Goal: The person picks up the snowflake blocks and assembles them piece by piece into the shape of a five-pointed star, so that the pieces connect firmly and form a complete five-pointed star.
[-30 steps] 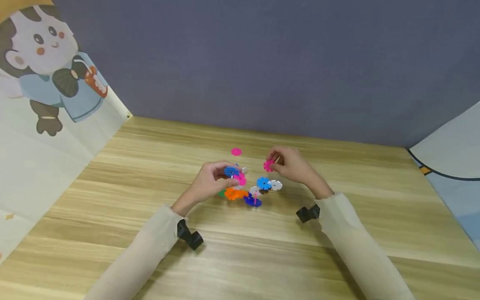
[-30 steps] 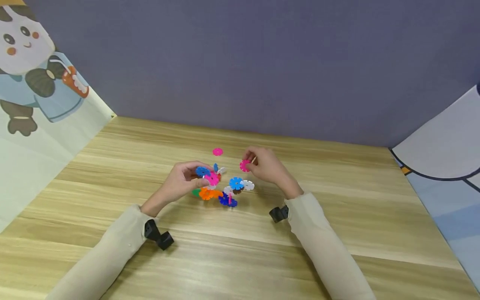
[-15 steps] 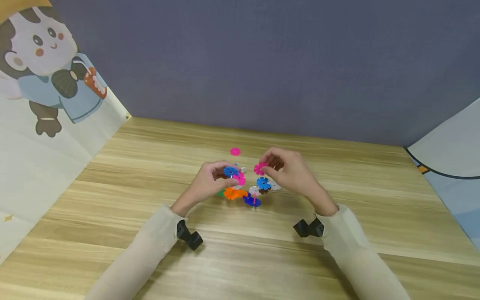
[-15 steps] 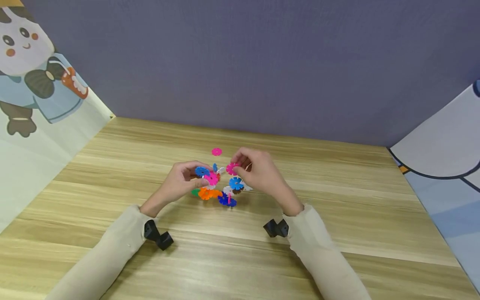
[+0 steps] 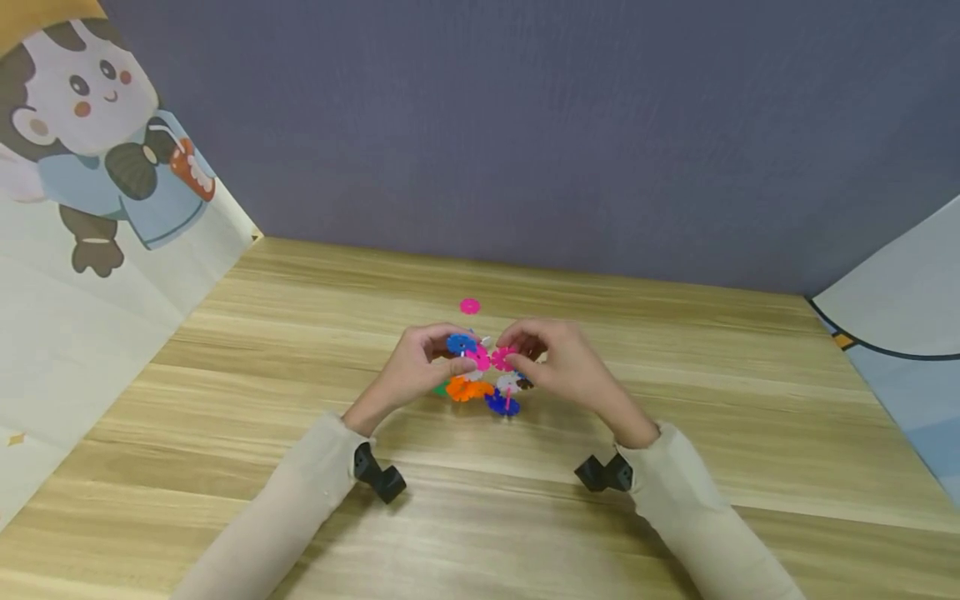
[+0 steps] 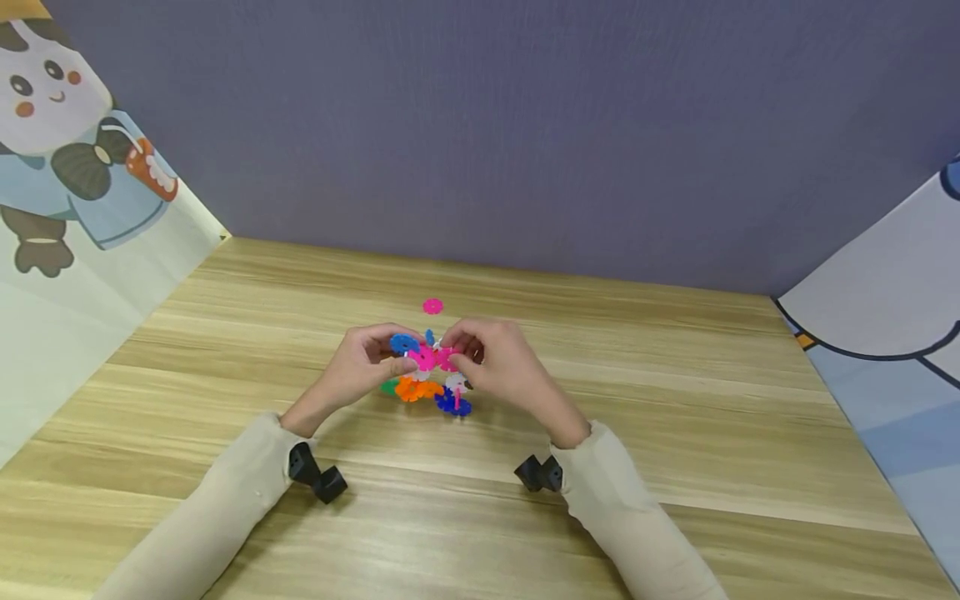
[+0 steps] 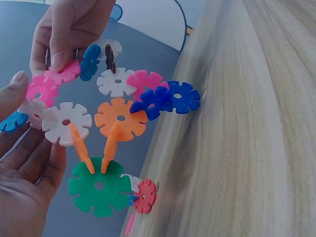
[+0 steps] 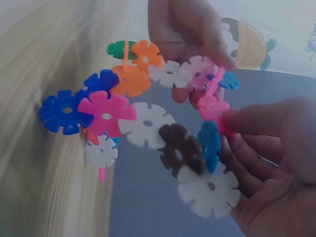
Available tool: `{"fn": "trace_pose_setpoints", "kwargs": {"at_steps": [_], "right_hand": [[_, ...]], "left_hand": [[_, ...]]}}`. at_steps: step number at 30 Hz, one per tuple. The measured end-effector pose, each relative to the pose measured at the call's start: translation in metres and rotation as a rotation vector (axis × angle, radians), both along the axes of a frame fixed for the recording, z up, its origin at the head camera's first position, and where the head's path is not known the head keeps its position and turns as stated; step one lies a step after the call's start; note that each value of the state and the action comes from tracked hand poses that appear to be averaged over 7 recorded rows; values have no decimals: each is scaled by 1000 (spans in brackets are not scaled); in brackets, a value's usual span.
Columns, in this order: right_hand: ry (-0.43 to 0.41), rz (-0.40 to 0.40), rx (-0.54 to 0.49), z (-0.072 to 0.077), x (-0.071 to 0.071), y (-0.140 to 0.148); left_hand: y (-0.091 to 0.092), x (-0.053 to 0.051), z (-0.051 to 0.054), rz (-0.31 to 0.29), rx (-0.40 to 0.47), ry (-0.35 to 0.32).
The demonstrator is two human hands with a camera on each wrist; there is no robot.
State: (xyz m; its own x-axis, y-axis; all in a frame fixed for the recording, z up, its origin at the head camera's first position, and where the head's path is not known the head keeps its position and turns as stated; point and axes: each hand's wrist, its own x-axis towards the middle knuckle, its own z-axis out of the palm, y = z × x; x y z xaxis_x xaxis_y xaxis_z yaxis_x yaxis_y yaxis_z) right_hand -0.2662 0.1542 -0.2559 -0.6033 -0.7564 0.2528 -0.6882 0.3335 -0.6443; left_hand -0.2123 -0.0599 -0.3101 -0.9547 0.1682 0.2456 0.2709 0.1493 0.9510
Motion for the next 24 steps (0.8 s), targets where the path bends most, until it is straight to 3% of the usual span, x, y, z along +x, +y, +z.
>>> {"fn": "trace_pose_setpoints", "kwargs": {"at_steps": [11, 24], "right_hand": [[85, -36, 56, -3, 9, -5], [79, -43, 110, 1, 11, -8]], "left_hand": [[-1, 2, -4, -9, 17, 36], [3, 2, -2, 0, 107, 83]]}}
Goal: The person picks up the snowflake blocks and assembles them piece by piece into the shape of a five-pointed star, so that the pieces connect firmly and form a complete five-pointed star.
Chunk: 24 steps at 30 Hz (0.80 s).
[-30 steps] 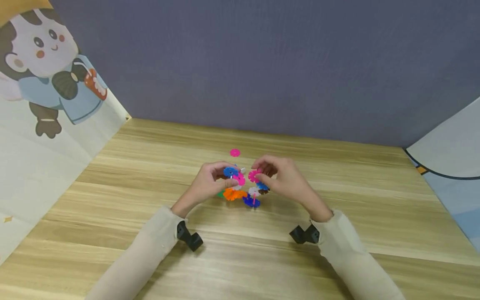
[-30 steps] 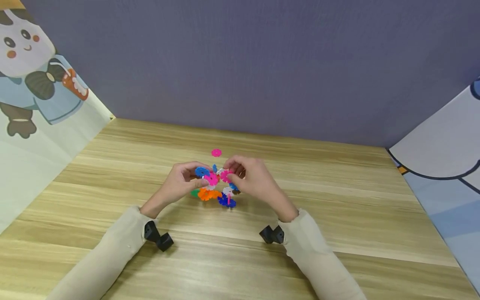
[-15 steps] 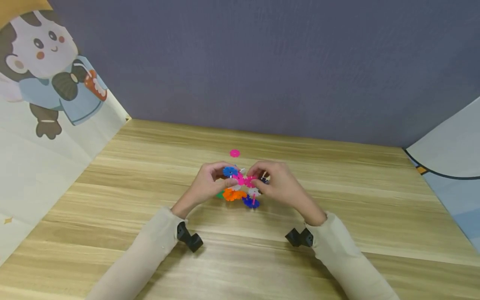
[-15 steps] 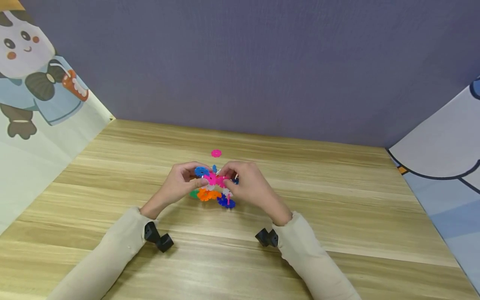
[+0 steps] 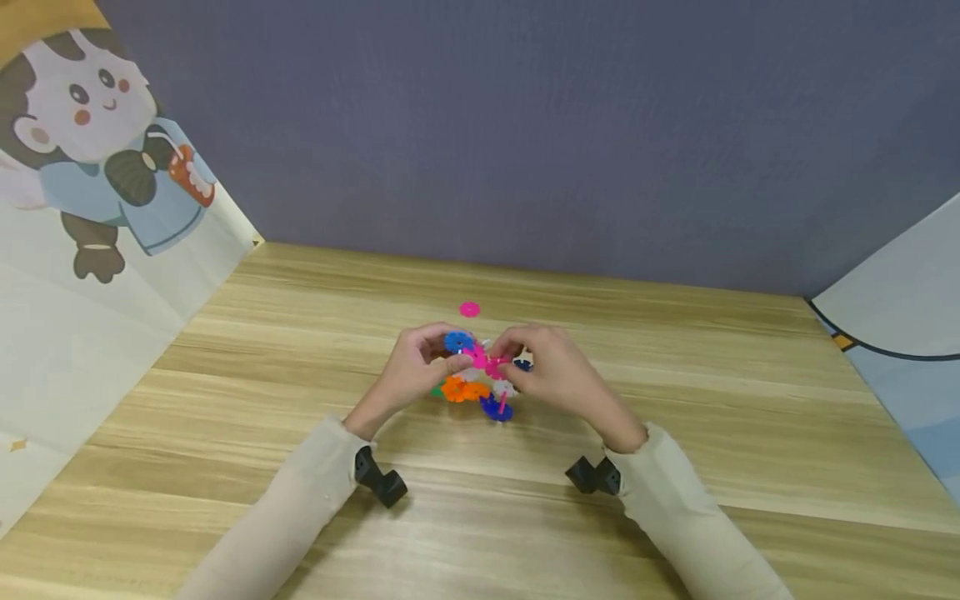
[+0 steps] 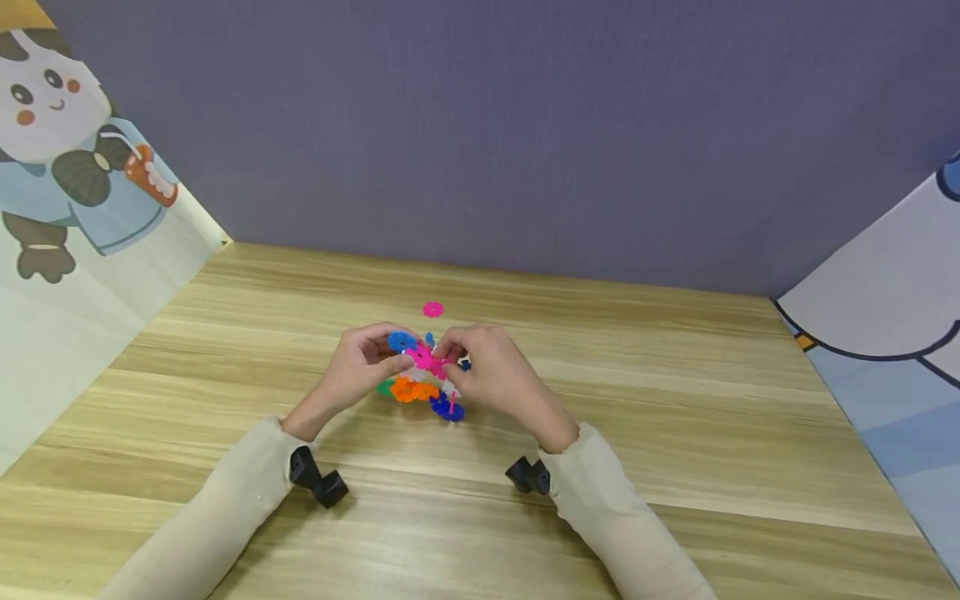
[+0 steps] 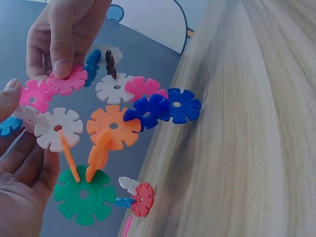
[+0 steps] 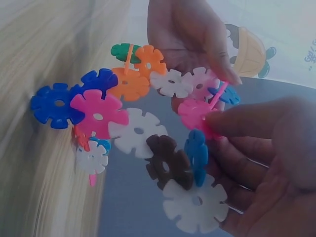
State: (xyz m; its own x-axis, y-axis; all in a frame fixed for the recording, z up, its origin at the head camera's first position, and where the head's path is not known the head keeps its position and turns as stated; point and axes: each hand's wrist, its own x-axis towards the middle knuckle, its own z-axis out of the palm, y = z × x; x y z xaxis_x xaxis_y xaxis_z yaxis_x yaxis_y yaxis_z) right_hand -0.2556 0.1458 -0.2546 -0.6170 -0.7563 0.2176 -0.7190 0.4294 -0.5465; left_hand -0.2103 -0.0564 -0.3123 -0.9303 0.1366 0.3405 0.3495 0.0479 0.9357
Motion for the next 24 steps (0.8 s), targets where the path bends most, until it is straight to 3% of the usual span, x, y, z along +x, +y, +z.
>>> {"fn": "trace_pose_setpoints", "kwargs": {"at_steps": [12, 20, 24], "right_hand": [[-63, -26, -70, 0, 12, -5], [-34, -76, -169, -5, 18, -7], [-68, -84, -225, -7, 19, -6]], "left_hand": [[2, 6, 1, -16, 2, 14], [7, 9, -3, 26, 52, 62], [10, 10, -4, 50, 72, 74]]}}
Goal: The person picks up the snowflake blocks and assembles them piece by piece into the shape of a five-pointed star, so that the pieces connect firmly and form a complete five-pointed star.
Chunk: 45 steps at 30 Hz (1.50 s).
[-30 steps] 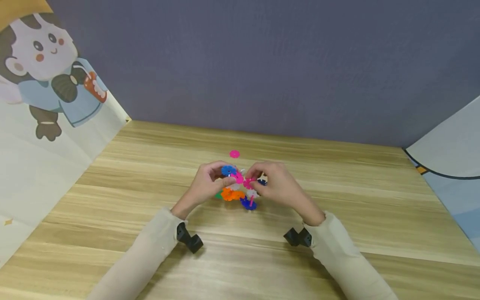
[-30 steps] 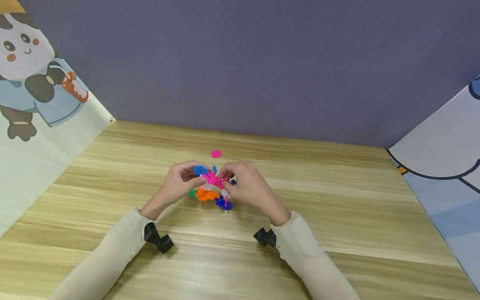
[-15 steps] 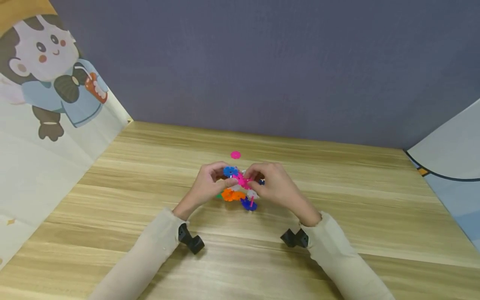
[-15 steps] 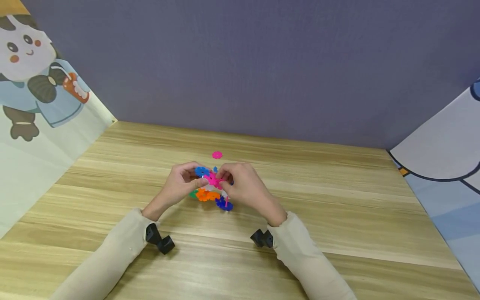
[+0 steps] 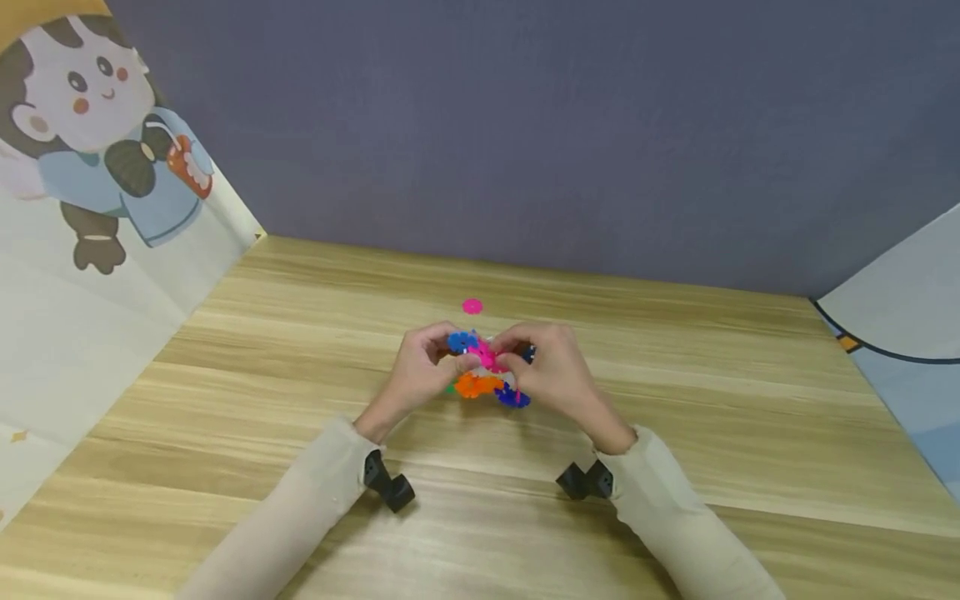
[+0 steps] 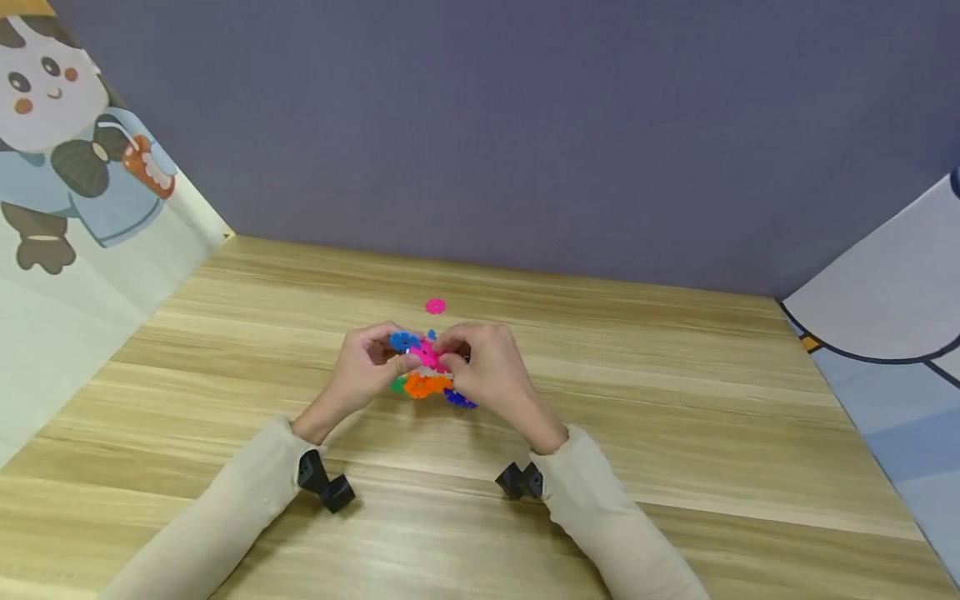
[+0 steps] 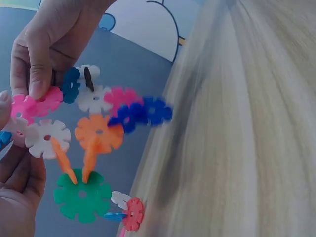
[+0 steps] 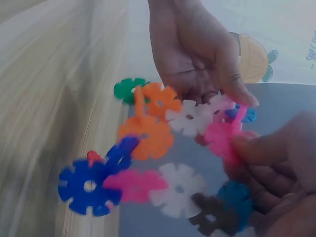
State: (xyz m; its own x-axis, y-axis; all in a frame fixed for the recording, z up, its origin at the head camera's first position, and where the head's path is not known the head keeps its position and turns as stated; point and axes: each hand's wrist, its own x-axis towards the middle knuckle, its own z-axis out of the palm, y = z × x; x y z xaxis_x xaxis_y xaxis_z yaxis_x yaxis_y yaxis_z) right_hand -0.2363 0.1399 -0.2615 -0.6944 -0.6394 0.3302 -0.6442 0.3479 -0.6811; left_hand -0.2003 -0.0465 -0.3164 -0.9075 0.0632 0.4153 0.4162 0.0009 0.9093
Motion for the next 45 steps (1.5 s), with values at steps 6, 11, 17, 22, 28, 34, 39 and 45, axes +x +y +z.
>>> {"fn": "trace_pose_setpoints", "kwargs": {"at_steps": [6, 11, 17, 22, 28, 34, 39, 45], "right_hand": [[28, -10, 64, 6, -4, 5], [47, 46, 161, 10, -9, 7], [38, 59, 204, 10, -13, 7], [39, 55, 190, 9, -14, 7], [15, 48, 153, 10, -11, 8], [26, 55, 151, 13, -7, 6], [44, 59, 140, 12, -4, 4], [53, 58, 134, 12, -1, 2]], "left_hand": [[0, -1, 2, -1, -18, -23], [-5, -1, -2, 3, -27, -36], [-7, 0, -2, 13, -37, -46], [-8, 1, 0, -6, -60, -63], [-10, 1, 0, -68, -84, -55], [-9, 1, 2, -63, -179, -42], [-4, 2, 3, -32, -257, -50], [0, 4, 4, -15, -258, -61]]}}
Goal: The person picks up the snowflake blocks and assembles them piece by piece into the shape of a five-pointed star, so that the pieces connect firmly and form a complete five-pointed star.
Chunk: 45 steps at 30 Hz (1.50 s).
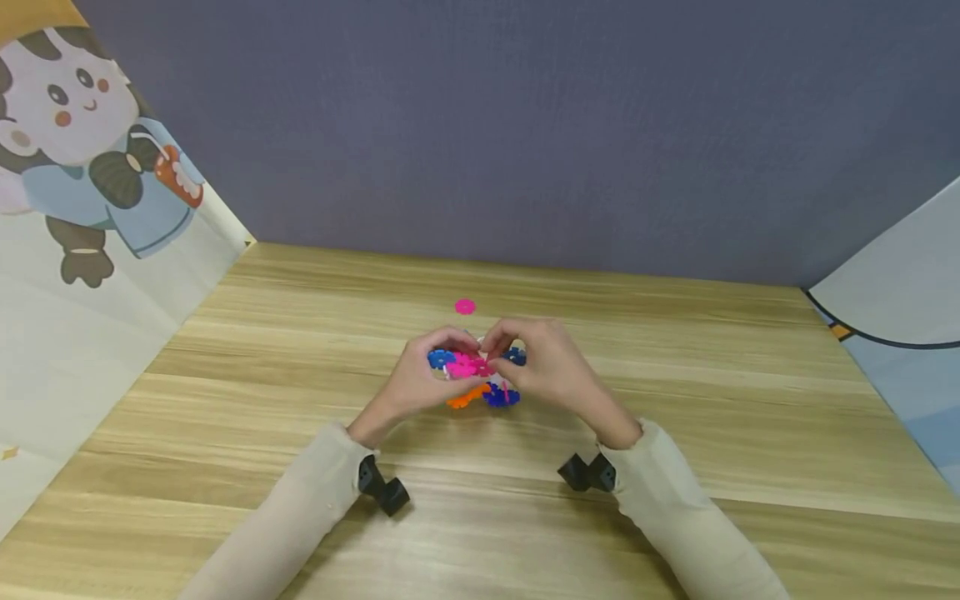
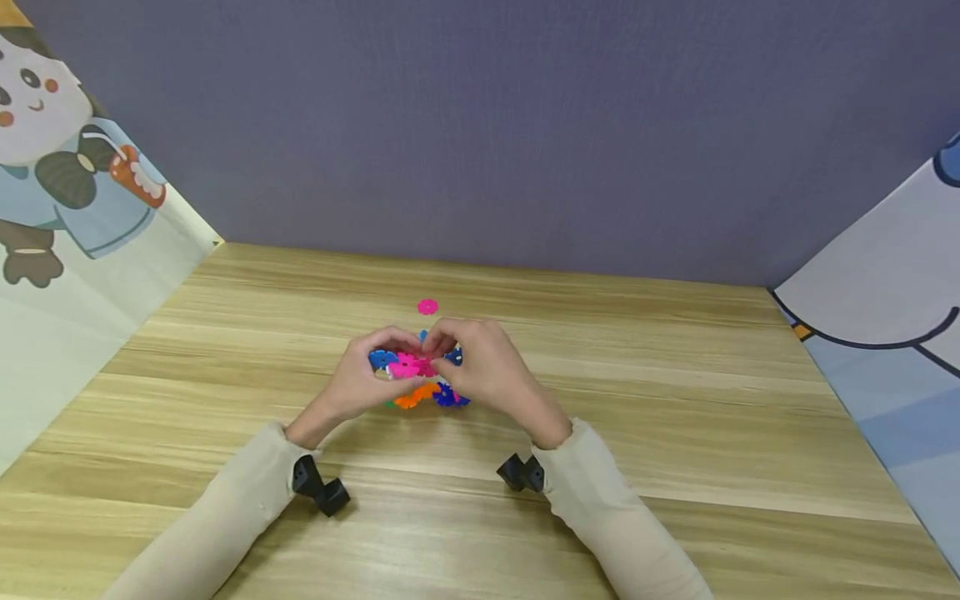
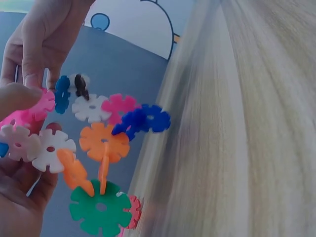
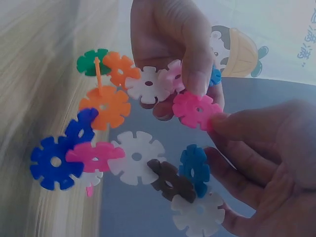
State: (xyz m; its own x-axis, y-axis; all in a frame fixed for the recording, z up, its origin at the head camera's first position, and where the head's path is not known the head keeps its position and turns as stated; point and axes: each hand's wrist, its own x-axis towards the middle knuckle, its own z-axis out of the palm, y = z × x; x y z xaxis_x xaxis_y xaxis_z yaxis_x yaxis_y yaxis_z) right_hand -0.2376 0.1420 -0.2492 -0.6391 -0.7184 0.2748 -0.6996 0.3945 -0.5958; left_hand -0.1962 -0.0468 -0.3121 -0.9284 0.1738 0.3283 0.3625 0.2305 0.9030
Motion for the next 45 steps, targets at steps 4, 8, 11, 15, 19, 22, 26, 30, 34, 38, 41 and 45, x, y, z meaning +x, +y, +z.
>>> {"fn": "trace_pose_setpoints", "kwargs": {"at_steps": [4, 8, 11, 15, 19, 22, 26, 30, 34, 38, 41, 45], "right_hand": [[11, 10, -12, -1, -1, -1], [15, 29, -8, -1, -3, -3], [-4, 47, 6, -1, -6, -2], [-27, 55, 21, 1, -11, 0], [-17, 61, 28, 3, -19, 2], [2, 76, 46, 3, -28, 1], [-1, 88, 92, 6, -42, -3], [-24, 91, 155, 6, -57, -8], [-37, 101, 217, 2, -70, -13], [-58, 127, 264, -2, -80, -17], [-77, 159, 281, -7, -86, -21], [-102, 200, 300, -17, -96, -27]], "left_hand": [[0, 0, 0, 9, 30, -26], [-2, -1, -1, -1, 55, -18], [-3, -3, -2, -7, 47, -1], [-7, -4, -2, -1, 27, -12], [-10, -5, -1, -3, 20, -33], [-12, -6, -1, -11, 17, -37], [-14, -7, -2, -16, 4, -42], [-15, -9, -1, -12, -20, -45], [-15, -10, -1, -18, -21, -45], [-16, -12, 1, -23, -13, -55], [-16, -13, 1, -18, -13, -64], [-17, -15, 2, -5, -18, -55]]}}
